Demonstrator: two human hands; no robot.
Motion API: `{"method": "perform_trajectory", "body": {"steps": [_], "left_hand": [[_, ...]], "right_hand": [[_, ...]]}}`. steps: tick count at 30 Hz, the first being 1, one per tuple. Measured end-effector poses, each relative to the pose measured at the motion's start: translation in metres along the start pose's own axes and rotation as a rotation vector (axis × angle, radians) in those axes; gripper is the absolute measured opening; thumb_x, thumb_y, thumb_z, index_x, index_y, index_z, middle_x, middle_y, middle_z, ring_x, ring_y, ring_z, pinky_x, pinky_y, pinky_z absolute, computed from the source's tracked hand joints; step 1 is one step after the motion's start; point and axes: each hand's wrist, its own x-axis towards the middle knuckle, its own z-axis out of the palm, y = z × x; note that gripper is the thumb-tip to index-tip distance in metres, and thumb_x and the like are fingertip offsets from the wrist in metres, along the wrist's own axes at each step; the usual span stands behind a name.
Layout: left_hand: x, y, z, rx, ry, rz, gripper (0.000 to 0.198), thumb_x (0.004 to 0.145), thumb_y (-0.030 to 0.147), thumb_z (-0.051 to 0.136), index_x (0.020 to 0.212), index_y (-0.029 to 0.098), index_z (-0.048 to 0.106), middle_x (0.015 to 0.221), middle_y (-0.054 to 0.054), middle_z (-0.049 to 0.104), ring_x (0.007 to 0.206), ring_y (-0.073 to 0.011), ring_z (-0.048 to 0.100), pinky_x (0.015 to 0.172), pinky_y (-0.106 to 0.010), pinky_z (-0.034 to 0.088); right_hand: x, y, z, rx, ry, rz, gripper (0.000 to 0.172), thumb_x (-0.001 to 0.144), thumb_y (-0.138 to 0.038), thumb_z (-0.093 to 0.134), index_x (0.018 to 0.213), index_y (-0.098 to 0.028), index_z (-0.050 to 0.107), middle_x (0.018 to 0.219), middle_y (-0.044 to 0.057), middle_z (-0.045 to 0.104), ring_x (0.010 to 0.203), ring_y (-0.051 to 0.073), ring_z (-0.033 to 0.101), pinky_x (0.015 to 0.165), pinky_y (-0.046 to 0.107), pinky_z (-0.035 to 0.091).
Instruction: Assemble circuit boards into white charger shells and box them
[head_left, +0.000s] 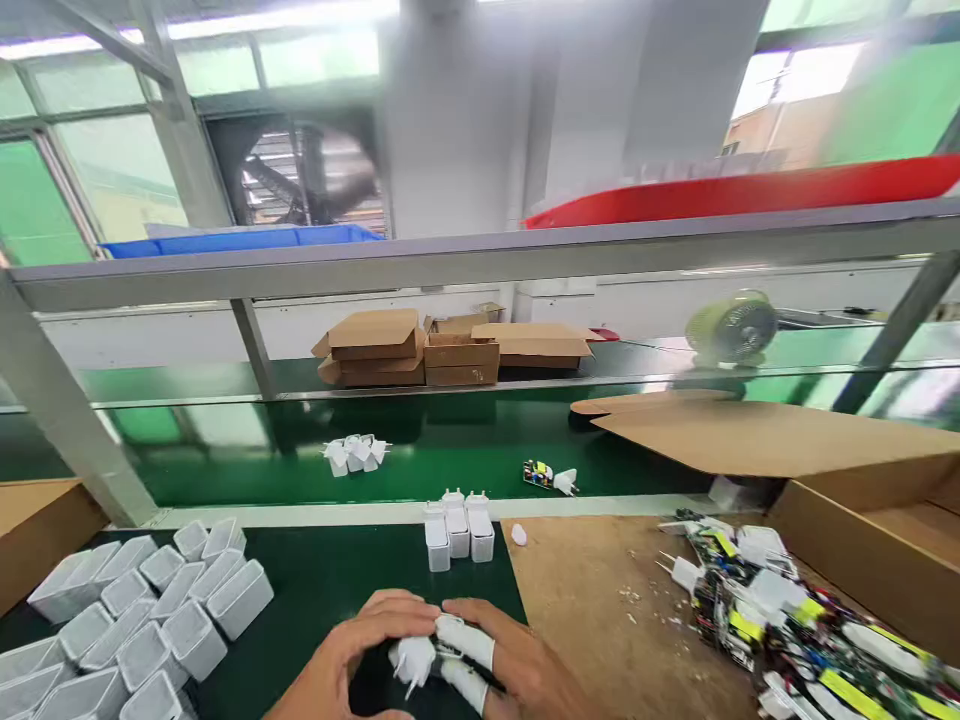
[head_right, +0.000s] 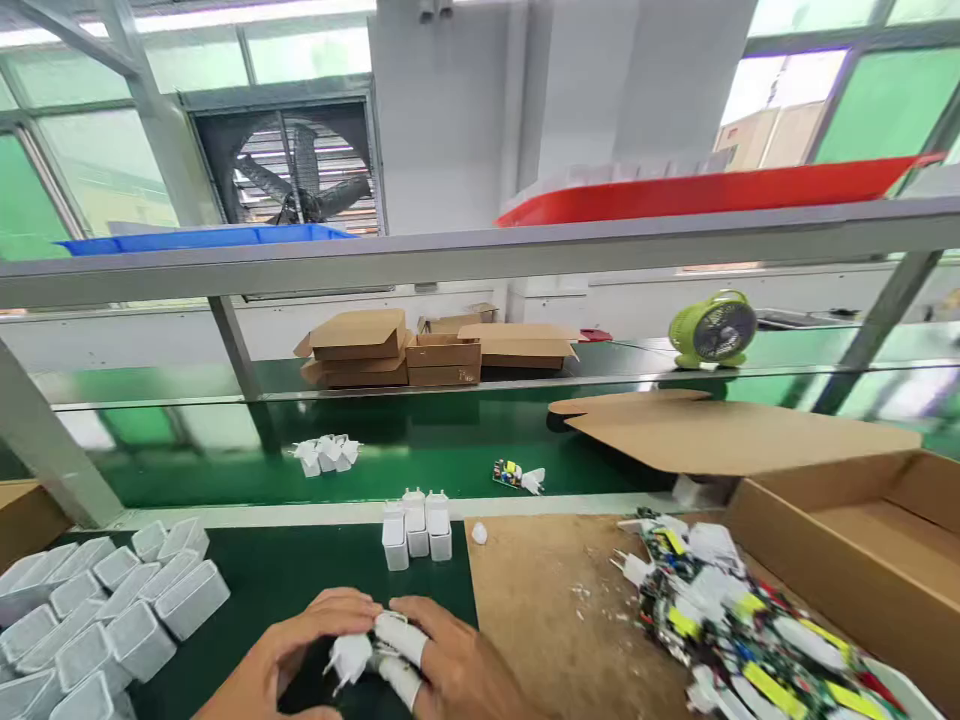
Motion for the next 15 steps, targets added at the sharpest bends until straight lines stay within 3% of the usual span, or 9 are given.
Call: {"method": "perform_trajectory", "body": {"steps": [4, 7, 9, 11, 13, 15], "left_hand": [[-0.005, -0.007, -0.005, 0.021, 0.061, -0.074, 0.034, 0.081, 0.050, 0.091, 0.112, 0.038, 0.084, 0.123, -0.008, 0.079, 0.125, -0.0316, 0.067, 0.110, -0.045, 0.049], [0.001, -0.010, -0.001, 0.127, 0.261, -0.201, 0.033, 0.085, 0.060, 0.082, 0.092, 0.027, 0.085, 0.113, -0.010, 0.078, 0.102, -0.0275, 0.073, 0.087, -0.036, 0.058], [0.010, -0.008, 0.004, 0.247, 0.396, -0.242, 0.044, 0.092, 0.061, 0.069, 0.073, 0.022, 0.075, 0.099, -0.009, 0.075, 0.084, -0.0227, 0.071, 0.073, -0.031, 0.056], [0.022, -0.004, 0.011, 0.346, 0.467, -0.236, 0.048, 0.094, 0.056, 0.061, 0.061, 0.021, 0.059, 0.087, -0.007, 0.071, 0.072, -0.0189, 0.065, 0.065, -0.029, 0.050], [0.035, 0.001, 0.018, 0.400, 0.479, -0.222, 0.045, 0.093, 0.048, 0.059, 0.059, 0.023, 0.045, 0.080, -0.005, 0.067, 0.067, -0.0170, 0.060, 0.061, -0.027, 0.044], [0.046, 0.007, 0.023, 0.457, 0.473, -0.207, 0.040, 0.090, 0.040, 0.057, 0.059, 0.024, 0.037, 0.076, -0.003, 0.064, 0.065, -0.0163, 0.056, 0.060, -0.028, 0.040]], "right_hand": [[0.009, 0.001, 0.000, 0.012, -0.056, 0.005, 0.034, 0.098, -0.011, 0.061, 0.130, -0.022, 0.067, 0.136, 0.011, 0.070, 0.122, 0.023, 0.069, 0.108, 0.032, 0.056], [0.008, -0.002, 0.002, -0.054, -0.057, 0.025, 0.043, 0.093, -0.007, 0.061, 0.134, -0.019, 0.065, 0.134, 0.012, 0.070, 0.115, 0.024, 0.072, 0.102, 0.033, 0.060], [0.005, -0.004, 0.004, -0.158, -0.068, 0.043, 0.045, 0.088, -0.004, 0.060, 0.132, -0.016, 0.066, 0.142, 0.016, 0.066, 0.115, 0.027, 0.074, 0.099, 0.035, 0.062], [0.002, -0.005, 0.007, -0.288, -0.122, 0.047, 0.039, 0.080, 0.000, 0.060, 0.114, -0.014, 0.073, 0.154, 0.019, 0.056, 0.114, 0.031, 0.075, 0.095, 0.039, 0.065], [0.002, -0.004, 0.010, -0.414, -0.193, 0.042, 0.029, 0.071, 0.002, 0.059, 0.092, -0.013, 0.073, 0.164, 0.023, 0.045, 0.107, 0.035, 0.078, 0.086, 0.042, 0.068], [0.003, -0.003, 0.011, -0.496, -0.235, 0.037, 0.024, 0.068, 0.003, 0.059, 0.082, -0.012, 0.070, 0.166, 0.026, 0.039, 0.097, 0.035, 0.080, 0.077, 0.043, 0.069]]}}
